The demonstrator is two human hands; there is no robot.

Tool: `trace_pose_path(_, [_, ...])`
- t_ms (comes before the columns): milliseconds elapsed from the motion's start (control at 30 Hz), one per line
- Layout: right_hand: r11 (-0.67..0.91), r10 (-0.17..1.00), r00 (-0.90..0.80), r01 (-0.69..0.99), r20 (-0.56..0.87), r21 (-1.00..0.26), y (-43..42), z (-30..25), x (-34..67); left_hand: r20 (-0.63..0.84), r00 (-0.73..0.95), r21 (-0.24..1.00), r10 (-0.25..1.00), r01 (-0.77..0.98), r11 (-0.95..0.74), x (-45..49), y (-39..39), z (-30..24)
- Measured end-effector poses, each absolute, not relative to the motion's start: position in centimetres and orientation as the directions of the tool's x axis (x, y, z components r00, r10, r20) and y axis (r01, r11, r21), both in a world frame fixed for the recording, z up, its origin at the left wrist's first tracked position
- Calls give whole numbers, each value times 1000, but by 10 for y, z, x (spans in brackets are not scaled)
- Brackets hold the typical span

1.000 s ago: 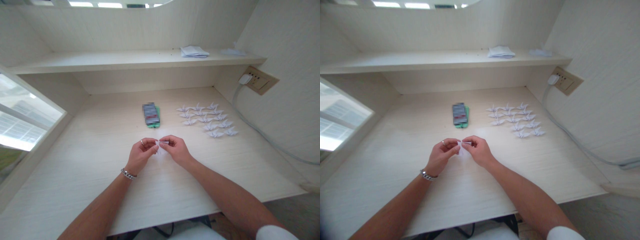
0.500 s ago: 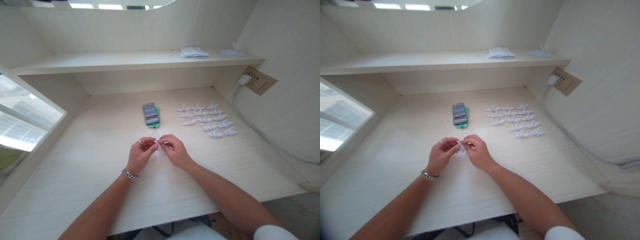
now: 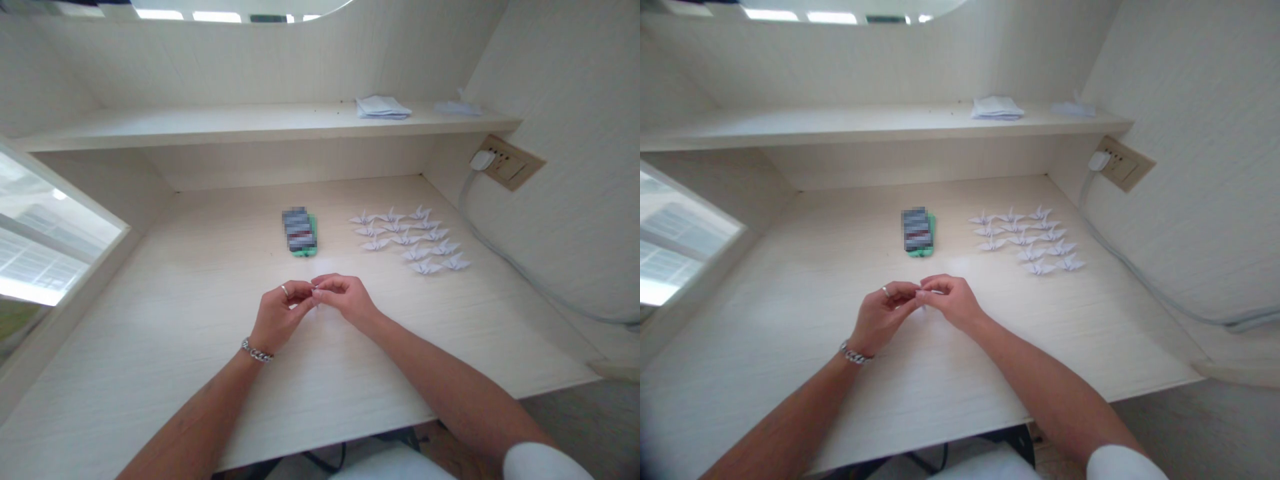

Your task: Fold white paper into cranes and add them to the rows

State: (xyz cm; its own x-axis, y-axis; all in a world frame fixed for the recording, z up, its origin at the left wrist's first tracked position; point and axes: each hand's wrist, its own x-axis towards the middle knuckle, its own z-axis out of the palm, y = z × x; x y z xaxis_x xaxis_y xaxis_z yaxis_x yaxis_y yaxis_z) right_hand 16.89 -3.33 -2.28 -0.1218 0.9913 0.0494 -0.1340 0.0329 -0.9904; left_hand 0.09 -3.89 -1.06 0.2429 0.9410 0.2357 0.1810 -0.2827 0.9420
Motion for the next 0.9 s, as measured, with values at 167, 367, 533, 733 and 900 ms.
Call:
trace_pose_path(167, [3,990,-141,-148,24,-989,-32,-23,171,251,279,923,927,220,-316,-1,-38,-7])
trace_pose_path(367, [3,985,-167,-165,31,-986,-31,-26,171,242,302,927,922,208,-312,-3,-38,-6])
trace_pose_path(533, [33,982,-180,-143,59,-989,-29,-29,172,213,295,947,931,173,-272,-4,-37,-9])
trace_pose_path(733, [71,977,-193,-85,87,-994,-30,-29,173,180,286,967,941,124,-222,-4,-37,-8])
trace_pose_path(900, [81,973,-210,-61,92,-995,-30,-28,174,160,297,977,942,92,-195,-3,-38,-8])
